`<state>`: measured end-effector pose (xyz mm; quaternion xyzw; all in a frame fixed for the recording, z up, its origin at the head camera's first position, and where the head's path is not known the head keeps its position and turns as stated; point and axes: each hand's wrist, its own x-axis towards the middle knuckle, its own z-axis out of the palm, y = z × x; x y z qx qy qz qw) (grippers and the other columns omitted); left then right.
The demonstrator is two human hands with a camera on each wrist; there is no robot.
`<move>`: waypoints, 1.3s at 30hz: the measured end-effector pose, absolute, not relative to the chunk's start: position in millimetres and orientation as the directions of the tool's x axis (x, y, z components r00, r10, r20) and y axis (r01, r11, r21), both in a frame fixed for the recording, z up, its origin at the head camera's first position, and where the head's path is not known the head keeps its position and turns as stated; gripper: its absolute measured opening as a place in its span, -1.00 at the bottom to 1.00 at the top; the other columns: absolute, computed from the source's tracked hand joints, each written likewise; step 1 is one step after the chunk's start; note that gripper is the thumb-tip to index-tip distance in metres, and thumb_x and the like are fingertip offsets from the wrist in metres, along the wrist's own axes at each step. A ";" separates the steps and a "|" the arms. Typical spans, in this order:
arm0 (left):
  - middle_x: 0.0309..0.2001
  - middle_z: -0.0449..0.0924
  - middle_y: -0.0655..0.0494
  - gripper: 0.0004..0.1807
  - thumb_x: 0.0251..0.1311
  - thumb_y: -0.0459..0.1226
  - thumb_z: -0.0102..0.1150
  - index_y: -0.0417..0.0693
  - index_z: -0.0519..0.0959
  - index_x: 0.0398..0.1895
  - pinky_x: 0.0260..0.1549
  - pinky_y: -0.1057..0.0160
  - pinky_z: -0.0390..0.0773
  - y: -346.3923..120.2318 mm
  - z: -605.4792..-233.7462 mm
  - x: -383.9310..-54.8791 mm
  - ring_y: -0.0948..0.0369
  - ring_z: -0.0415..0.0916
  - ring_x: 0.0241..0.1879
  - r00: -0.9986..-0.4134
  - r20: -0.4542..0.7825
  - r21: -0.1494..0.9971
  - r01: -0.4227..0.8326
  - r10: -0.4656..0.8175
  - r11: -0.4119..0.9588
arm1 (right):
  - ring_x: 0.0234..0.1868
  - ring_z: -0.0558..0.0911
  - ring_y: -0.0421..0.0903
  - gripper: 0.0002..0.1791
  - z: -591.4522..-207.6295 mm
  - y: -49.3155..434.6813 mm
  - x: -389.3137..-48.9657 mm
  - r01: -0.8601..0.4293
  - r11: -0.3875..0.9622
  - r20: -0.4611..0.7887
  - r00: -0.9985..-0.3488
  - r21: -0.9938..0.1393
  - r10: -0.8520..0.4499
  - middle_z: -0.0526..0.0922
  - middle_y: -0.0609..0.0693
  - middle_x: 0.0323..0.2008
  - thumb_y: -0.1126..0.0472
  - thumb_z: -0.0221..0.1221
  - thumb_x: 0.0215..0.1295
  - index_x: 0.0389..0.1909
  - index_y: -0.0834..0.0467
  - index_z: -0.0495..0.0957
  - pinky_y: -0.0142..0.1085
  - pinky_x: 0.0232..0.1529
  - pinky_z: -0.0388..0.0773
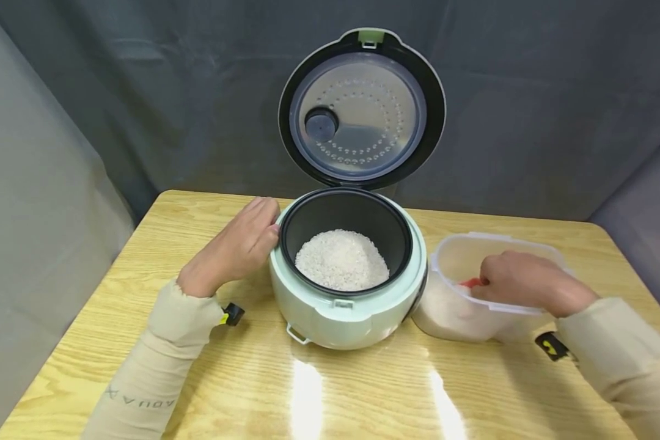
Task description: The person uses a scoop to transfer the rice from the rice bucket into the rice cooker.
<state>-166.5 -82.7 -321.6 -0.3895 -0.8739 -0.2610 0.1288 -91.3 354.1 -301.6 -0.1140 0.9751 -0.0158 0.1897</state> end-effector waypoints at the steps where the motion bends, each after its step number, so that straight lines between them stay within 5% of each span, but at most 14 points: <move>1: -0.41 0.21 0.06 -0.80 0.33 -0.20 -0.32 -0.09 0.27 -0.39 -0.17 0.22 0.22 -83.2 -322.1 -166.8 0.10 0.18 -0.30 -0.659 0.435 0.351 0.751 0.614 0.558 | -0.57 0.30 -0.20 -0.71 -301.7 354.0 -91.7 -0.219 0.973 -0.366 -0.902 -0.074 -0.230 0.33 -0.20 -0.65 0.07 0.21 0.30 -0.63 -0.05 0.48 -0.34 -0.52 0.15; 39: -0.42 0.19 0.04 -0.79 0.33 -0.22 -0.35 -0.11 0.25 -0.40 -0.20 0.22 0.20 -83.6 -321.9 -168.3 0.09 0.16 -0.33 -0.627 0.457 0.307 0.777 0.631 0.550 | -0.60 0.34 -0.26 -0.70 -299.5 352.1 -95.6 -0.206 0.969 -0.397 -0.885 -0.138 -0.245 0.35 -0.24 -0.66 0.02 0.17 0.39 -0.59 -0.09 0.58 -0.38 -0.54 0.19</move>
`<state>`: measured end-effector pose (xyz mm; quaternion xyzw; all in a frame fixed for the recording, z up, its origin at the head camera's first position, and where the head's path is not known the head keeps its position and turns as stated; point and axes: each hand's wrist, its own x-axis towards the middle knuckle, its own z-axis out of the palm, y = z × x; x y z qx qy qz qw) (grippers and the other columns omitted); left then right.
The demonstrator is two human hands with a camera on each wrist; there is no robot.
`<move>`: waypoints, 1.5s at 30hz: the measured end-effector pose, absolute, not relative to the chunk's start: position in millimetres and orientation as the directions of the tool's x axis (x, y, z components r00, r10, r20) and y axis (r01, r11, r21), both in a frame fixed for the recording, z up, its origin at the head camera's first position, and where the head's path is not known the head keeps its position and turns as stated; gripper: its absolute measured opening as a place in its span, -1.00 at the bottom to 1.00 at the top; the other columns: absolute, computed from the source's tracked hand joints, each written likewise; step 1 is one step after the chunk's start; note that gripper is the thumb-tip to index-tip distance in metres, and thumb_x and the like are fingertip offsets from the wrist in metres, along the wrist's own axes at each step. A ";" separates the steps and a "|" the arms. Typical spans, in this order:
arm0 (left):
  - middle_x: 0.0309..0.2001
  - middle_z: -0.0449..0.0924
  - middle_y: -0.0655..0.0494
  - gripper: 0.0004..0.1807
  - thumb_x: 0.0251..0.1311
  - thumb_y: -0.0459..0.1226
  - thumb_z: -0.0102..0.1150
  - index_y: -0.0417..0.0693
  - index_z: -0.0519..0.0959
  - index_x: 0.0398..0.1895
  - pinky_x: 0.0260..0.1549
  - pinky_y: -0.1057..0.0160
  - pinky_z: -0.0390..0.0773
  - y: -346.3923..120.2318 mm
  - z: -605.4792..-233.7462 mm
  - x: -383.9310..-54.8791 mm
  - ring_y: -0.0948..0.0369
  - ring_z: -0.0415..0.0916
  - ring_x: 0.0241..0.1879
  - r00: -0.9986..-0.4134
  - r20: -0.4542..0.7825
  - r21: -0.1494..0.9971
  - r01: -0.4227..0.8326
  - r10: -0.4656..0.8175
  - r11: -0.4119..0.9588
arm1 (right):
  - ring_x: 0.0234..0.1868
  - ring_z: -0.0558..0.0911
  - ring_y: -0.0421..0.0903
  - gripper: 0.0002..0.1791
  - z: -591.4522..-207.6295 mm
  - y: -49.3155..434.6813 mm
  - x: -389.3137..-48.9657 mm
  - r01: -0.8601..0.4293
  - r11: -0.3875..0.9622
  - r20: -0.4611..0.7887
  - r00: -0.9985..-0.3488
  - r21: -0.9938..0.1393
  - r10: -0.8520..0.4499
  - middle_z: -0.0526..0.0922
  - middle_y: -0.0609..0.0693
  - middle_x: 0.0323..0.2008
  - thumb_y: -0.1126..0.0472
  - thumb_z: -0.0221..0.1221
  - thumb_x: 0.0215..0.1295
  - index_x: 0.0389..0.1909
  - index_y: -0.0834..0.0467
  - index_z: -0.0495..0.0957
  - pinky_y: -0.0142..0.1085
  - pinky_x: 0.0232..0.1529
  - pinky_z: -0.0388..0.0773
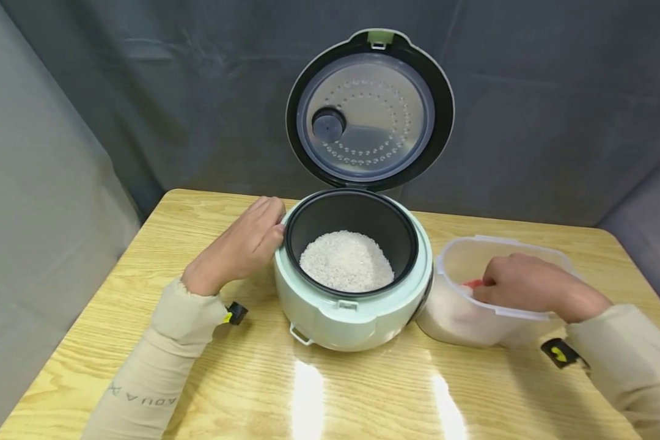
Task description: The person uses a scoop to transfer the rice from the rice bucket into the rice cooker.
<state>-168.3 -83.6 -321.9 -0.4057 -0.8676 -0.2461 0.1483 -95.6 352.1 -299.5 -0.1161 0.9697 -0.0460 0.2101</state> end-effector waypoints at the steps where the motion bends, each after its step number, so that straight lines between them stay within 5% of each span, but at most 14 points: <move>1: -0.42 0.19 0.04 -0.79 0.33 -0.22 -0.35 -0.11 0.25 -0.40 -0.20 0.22 0.20 -83.6 -321.8 -168.4 0.09 0.16 -0.33 -0.627 0.456 0.307 0.777 0.631 0.550 | -0.60 0.35 -0.26 -0.70 -299.7 352.4 -95.9 -0.201 0.970 -0.398 -0.885 -0.139 -0.241 0.37 -0.24 -0.66 0.02 0.17 0.38 -0.59 -0.09 0.59 -0.38 -0.54 0.20; 30: -0.40 0.21 0.05 -0.80 0.33 -0.21 -0.35 -0.09 0.26 -0.38 -0.18 0.21 0.21 -83.0 -320.2 -166.0 0.09 0.17 -0.31 -0.647 0.433 0.333 0.762 0.628 0.555 | -0.66 0.21 -0.34 -0.61 -295.9 351.8 -95.7 -0.158 0.958 -0.371 -0.897 -0.240 -0.241 0.26 -0.26 -0.71 0.09 0.13 0.36 -0.72 -0.07 0.48 -0.43 -0.55 0.14; 45: -0.39 0.22 0.06 -0.80 0.33 -0.21 -0.34 -0.08 0.27 -0.36 -0.18 0.21 0.22 -83.3 -321.3 -166.1 0.10 0.17 -0.30 -0.667 0.414 0.355 0.745 0.619 0.565 | -0.65 0.09 -0.32 -0.66 -292.7 350.3 -97.3 -0.119 0.944 -0.399 -0.885 -0.309 -0.242 0.16 -0.23 -0.68 0.11 0.07 0.42 -0.60 -0.03 0.61 -0.41 -0.55 0.10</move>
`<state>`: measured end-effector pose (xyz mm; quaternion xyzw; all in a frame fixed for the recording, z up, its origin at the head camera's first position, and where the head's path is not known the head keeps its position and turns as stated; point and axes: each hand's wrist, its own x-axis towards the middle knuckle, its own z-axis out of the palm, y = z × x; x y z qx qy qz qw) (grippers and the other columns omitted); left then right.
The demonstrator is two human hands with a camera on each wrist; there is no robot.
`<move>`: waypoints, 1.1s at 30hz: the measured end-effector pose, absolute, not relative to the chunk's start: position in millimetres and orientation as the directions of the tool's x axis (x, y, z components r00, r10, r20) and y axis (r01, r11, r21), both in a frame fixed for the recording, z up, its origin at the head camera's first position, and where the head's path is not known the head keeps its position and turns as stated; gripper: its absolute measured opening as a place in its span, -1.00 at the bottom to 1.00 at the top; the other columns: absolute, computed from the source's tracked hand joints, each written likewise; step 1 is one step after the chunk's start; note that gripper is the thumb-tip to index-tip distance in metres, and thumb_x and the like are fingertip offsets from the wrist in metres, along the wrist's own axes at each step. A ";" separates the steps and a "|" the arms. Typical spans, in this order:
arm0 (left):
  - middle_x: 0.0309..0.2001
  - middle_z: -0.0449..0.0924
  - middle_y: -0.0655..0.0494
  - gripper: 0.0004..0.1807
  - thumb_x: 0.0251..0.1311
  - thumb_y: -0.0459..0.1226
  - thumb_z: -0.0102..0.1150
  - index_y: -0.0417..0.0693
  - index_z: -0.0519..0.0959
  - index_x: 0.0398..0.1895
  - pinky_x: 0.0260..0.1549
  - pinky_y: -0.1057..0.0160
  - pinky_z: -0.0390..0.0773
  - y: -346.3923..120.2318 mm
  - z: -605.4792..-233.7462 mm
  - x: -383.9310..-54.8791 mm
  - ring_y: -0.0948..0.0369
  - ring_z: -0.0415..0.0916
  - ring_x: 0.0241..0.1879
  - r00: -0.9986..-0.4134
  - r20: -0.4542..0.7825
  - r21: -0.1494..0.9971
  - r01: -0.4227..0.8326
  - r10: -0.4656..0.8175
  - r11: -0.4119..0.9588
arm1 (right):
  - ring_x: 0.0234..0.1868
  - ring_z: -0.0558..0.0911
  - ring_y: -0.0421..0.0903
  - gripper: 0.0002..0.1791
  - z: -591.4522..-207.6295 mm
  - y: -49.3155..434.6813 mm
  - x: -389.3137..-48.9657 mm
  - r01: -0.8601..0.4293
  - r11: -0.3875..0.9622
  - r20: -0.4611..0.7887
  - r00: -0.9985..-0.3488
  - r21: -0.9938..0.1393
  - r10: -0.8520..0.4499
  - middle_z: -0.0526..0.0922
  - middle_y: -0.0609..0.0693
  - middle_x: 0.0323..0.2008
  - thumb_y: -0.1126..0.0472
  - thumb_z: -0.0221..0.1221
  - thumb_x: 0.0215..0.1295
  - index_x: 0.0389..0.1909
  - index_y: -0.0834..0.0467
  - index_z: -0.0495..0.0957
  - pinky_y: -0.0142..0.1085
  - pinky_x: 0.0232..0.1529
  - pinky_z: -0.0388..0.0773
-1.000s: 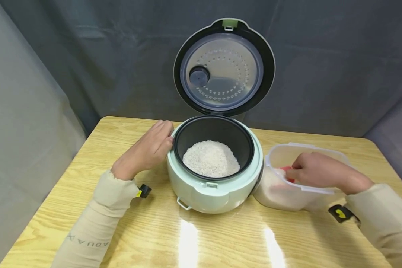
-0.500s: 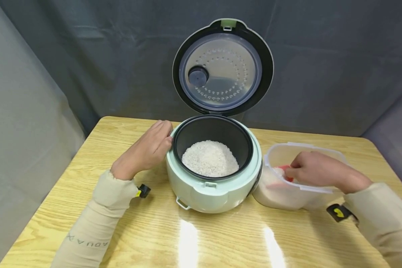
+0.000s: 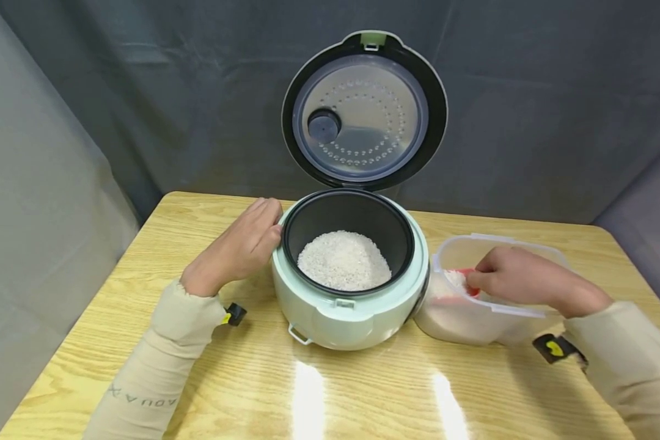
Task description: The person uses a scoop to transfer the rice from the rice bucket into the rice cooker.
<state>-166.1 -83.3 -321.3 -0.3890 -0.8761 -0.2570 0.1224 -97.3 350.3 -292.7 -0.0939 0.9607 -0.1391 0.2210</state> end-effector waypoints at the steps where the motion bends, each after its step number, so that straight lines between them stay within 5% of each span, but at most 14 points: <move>1: -0.39 0.22 0.06 -0.80 0.33 -0.21 -0.35 -0.08 0.27 -0.36 -0.18 0.21 0.22 -83.3 -321.2 -166.1 0.11 0.17 -0.30 -0.668 0.414 0.357 0.744 0.618 0.565 | -0.65 0.09 -0.32 -0.66 -292.5 350.2 -97.0 -0.118 0.943 -0.398 -0.885 -0.310 -0.242 0.15 -0.23 -0.68 0.12 0.07 0.41 -0.60 -0.03 0.60 -0.41 -0.55 0.10; 33: -0.40 0.22 0.07 -0.80 0.33 -0.20 -0.33 -0.08 0.28 -0.37 -0.19 0.22 0.22 -83.0 -320.3 -166.1 0.11 0.18 -0.31 -0.660 0.433 0.352 0.751 0.615 0.559 | -0.61 0.13 -0.28 -0.65 -281.8 347.6 -94.5 -0.018 0.941 -0.456 -0.872 -0.337 -0.179 0.22 -0.19 -0.64 0.07 0.08 0.44 -0.55 0.03 0.61 -0.33 -0.50 0.15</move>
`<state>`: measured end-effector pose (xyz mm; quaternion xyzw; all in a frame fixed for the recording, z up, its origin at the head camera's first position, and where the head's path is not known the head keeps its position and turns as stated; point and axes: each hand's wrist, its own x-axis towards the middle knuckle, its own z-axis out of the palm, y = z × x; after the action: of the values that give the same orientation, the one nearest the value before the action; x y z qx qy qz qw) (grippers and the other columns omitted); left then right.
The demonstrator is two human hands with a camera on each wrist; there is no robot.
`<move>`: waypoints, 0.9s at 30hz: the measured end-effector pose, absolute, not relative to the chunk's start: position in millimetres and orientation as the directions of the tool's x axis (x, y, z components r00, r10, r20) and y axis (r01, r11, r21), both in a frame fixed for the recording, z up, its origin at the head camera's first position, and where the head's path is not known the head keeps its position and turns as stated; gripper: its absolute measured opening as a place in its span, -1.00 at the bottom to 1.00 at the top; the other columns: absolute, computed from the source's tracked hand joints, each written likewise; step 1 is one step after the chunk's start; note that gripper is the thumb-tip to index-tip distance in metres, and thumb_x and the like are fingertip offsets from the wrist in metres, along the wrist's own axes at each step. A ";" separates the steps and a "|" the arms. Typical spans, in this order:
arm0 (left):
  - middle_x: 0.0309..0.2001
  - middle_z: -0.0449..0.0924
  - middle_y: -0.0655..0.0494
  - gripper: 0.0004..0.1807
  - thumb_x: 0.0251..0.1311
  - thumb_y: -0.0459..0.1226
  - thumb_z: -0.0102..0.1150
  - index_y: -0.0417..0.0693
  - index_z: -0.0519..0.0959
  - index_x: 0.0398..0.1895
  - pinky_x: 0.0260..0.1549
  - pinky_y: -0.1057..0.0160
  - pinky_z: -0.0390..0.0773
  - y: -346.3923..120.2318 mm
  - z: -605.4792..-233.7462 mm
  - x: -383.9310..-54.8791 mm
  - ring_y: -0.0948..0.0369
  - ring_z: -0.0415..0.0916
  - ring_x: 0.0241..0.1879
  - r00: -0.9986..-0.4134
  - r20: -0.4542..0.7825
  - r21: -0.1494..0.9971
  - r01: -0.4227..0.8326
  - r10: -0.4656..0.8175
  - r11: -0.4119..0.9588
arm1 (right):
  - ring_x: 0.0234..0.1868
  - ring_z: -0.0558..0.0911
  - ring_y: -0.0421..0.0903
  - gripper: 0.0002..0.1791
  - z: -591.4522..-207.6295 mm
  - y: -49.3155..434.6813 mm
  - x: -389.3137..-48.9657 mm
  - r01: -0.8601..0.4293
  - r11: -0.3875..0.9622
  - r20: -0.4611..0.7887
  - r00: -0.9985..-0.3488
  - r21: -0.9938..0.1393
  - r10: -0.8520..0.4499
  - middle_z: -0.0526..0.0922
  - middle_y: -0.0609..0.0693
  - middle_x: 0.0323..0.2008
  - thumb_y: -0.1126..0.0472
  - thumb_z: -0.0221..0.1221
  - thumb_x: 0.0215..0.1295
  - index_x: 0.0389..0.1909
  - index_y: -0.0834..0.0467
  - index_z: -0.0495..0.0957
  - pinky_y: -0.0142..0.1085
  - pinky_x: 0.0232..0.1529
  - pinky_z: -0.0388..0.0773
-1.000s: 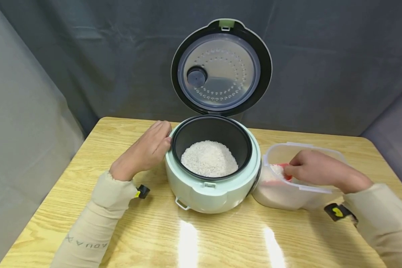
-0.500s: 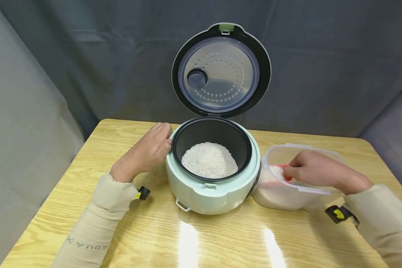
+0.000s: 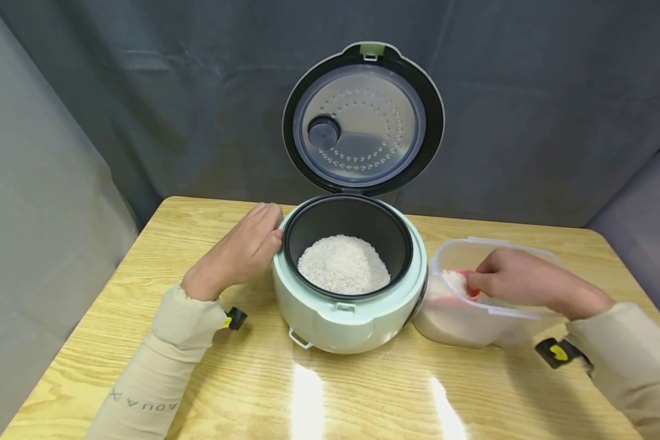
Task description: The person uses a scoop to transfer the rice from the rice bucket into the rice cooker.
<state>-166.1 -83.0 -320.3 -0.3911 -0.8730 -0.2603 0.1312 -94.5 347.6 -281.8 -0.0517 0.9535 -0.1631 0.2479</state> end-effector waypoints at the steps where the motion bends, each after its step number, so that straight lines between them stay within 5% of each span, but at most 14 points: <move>1: -0.40 0.23 0.06 -0.80 0.34 -0.20 -0.33 -0.08 0.28 -0.37 -0.18 0.22 0.22 -82.9 -320.3 -166.0 0.11 0.19 -0.31 -0.661 0.432 0.352 0.750 0.614 0.560 | -0.61 0.12 -0.27 -0.65 -280.8 347.6 -94.1 -0.008 0.940 -0.463 -0.869 -0.340 -0.175 0.20 -0.19 -0.65 0.06 0.08 0.45 -0.56 0.04 0.60 -0.33 -0.51 0.15; 7: -0.39 0.23 0.06 -0.79 0.35 -0.19 -0.33 -0.08 0.29 -0.36 -0.18 0.22 0.23 -82.9 -321.2 -165.8 0.11 0.20 -0.29 -0.665 0.426 0.353 0.747 0.613 0.564 | -0.54 0.21 -0.25 -0.66 -274.8 349.6 -92.1 0.028 0.936 -0.485 -0.861 -0.350 -0.155 0.26 -0.16 -0.58 0.04 0.04 0.49 -0.41 0.09 0.68 -0.31 -0.45 0.21; 15: -0.39 0.22 0.07 -0.80 0.35 -0.20 -0.33 -0.08 0.27 -0.36 -0.17 0.22 0.23 -83.0 -321.5 -166.4 0.11 0.18 -0.30 -0.649 0.442 0.345 0.760 0.619 0.551 | -0.25 0.47 -0.14 -0.63 -267.2 356.4 -86.1 0.038 0.944 -0.460 -0.879 -0.327 -0.124 0.63 -0.08 -0.27 0.00 0.04 0.53 -0.19 0.10 0.77 -0.27 -0.25 0.39; 22: -0.39 0.23 0.06 -0.81 0.35 -0.21 -0.32 -0.08 0.27 -0.36 -0.16 0.22 0.22 -83.3 -321.2 -165.9 0.10 0.19 -0.29 -0.651 0.443 0.351 0.759 0.617 0.549 | -0.54 0.22 -0.25 -0.62 -260.3 351.6 -74.0 0.079 0.925 -0.448 -0.888 -0.371 -0.104 0.17 -0.16 -0.61 0.00 -0.02 0.56 -0.25 0.12 0.69 -0.30 -0.48 0.18; 27: -0.39 0.23 0.05 -0.81 0.35 -0.21 -0.31 -0.09 0.28 -0.36 -0.16 0.21 0.22 -82.9 -321.6 -165.4 0.09 0.18 -0.29 -0.649 0.440 0.350 0.761 0.621 0.546 | -0.62 0.15 -0.26 -0.61 -259.1 353.2 -69.7 0.106 0.914 -0.447 -0.890 -0.393 -0.089 0.16 -0.17 -0.65 0.01 -0.01 0.55 -0.41 0.11 0.63 -0.29 -0.55 0.15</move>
<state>-165.4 -82.9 -321.6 -0.3974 -0.8692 -0.2624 0.1332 -69.7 353.2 -259.1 0.0045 0.9497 -0.2079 0.2341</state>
